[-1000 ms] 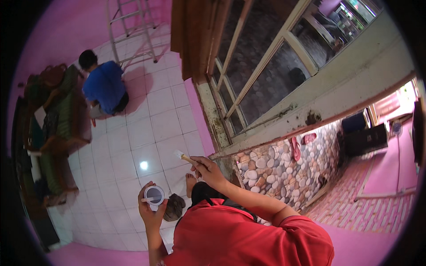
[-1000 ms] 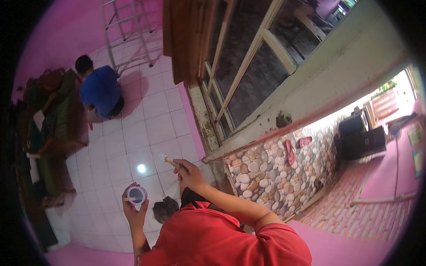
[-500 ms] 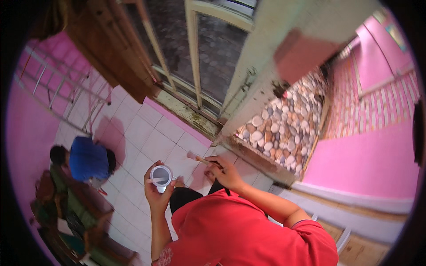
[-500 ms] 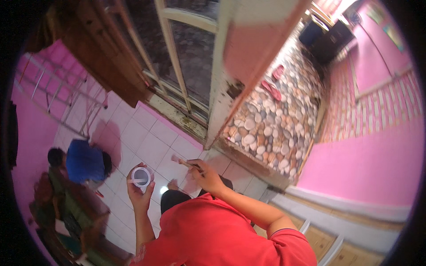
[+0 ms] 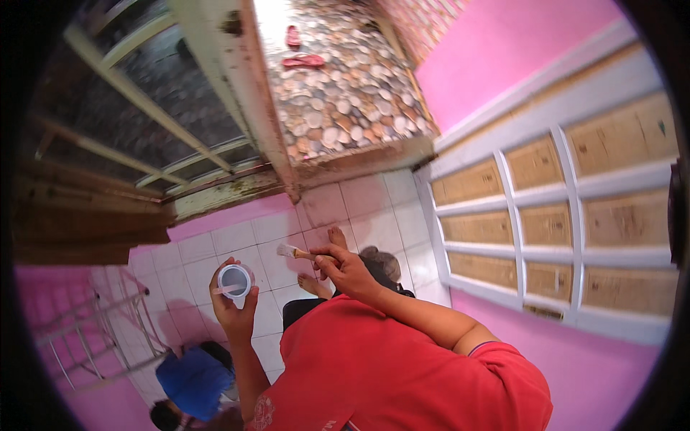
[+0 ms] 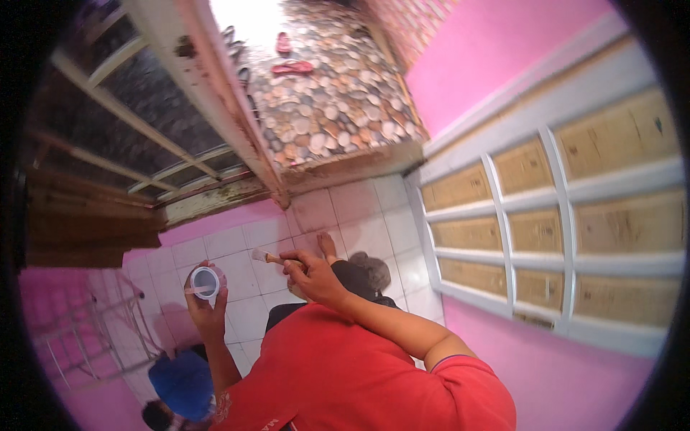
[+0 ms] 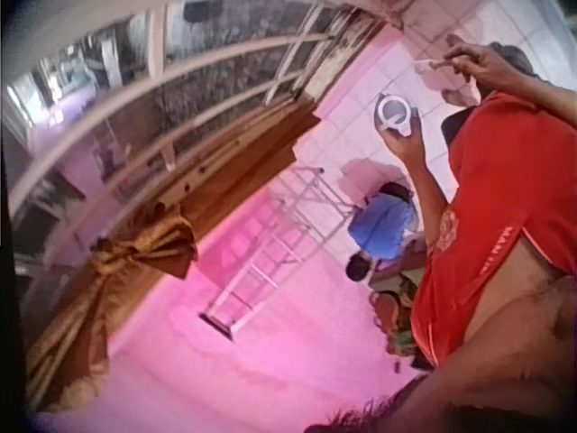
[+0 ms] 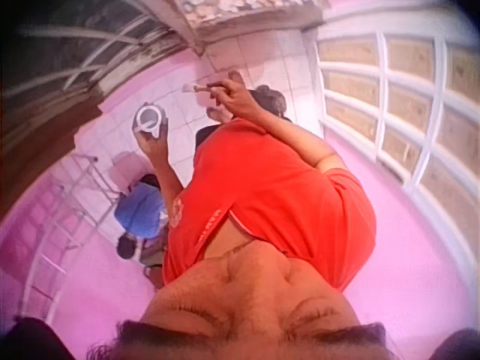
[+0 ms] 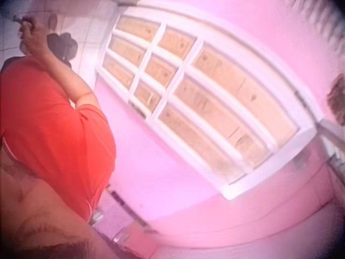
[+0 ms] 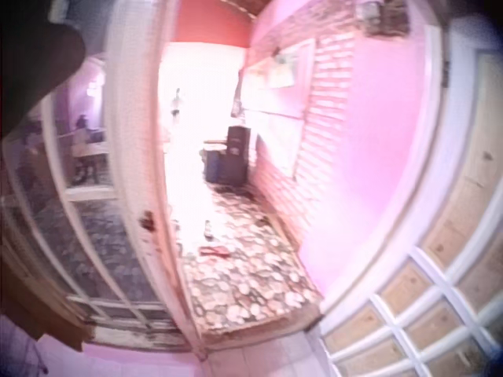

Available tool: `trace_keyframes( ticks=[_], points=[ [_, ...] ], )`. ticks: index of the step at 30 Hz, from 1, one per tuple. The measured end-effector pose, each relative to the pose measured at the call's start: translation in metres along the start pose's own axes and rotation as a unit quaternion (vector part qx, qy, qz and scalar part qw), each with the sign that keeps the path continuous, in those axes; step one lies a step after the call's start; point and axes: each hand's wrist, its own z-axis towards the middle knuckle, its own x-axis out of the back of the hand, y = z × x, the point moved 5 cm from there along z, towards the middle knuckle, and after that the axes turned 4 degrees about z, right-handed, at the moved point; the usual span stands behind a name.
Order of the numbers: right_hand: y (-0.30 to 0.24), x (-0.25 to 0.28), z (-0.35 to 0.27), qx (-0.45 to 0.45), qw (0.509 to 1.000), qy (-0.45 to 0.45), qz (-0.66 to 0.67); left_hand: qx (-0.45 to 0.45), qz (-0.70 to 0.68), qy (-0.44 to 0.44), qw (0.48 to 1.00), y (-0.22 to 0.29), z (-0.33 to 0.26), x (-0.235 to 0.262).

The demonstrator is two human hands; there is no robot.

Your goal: The person paints a door frame by hand using a brush and a small container of white paint.

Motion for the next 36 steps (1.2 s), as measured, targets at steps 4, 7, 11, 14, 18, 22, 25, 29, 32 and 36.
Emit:
trace_keyframes(
  ticks=[4, 7, 11, 14, 18, 22, 25, 29, 32, 36],
  points=[
    [0.028, 0.018, -0.061, -0.017, 0.995, 0.1, 0.016, -0.022, 0.011, -0.119, 0.993, -0.003, -0.009, -0.018],
    [0.052, 0.047, -0.105, -0.024, 0.988, 0.151, 0.008, -0.047, 0.012, -0.169, 0.984, 0.001, -0.014, -0.038],
    [0.072, 0.091, -0.155, -0.021, 0.966, 0.242, 0.084, -0.058, -0.02, -0.199, 0.978, 0.019, -0.035, -0.072],
    [0.083, 0.138, -0.198, 0.0, 0.916, 0.344, 0.208, -0.058, -0.011, -0.221, 0.974, 0.031, -0.063, -0.095],
    [0.086, 0.199, -0.275, 0.033, 0.881, 0.408, 0.238, -0.101, 0.022, -0.244, 0.964, 0.035, -0.112, -0.128],
    [0.1, 0.253, -0.361, 0.054, 0.862, 0.457, 0.212, -0.056, 0.0, -0.247, 0.968, 0.043, -0.162, -0.169],
    [0.113, 0.278, -0.408, 0.051, 0.85, 0.479, 0.213, -0.069, 0.009, -0.267, 0.961, 0.056, -0.191, -0.199],
    [0.124, 0.289, -0.445, 0.051, 0.819, 0.521, 0.234, -0.103, 0.013, -0.315, 0.944, 0.069, -0.216, -0.229],
    [0.132, 0.29, -0.46, 0.076, 0.805, 0.532, 0.252, -0.116, 0.034, -0.333, 0.935, 0.072, -0.218, -0.25],
    [0.141, 0.287, -0.474, 0.09, 0.798, 0.538, 0.254, -0.129, 0.003, -0.34, 0.932, 0.081, -0.218, -0.275]
  ],
)
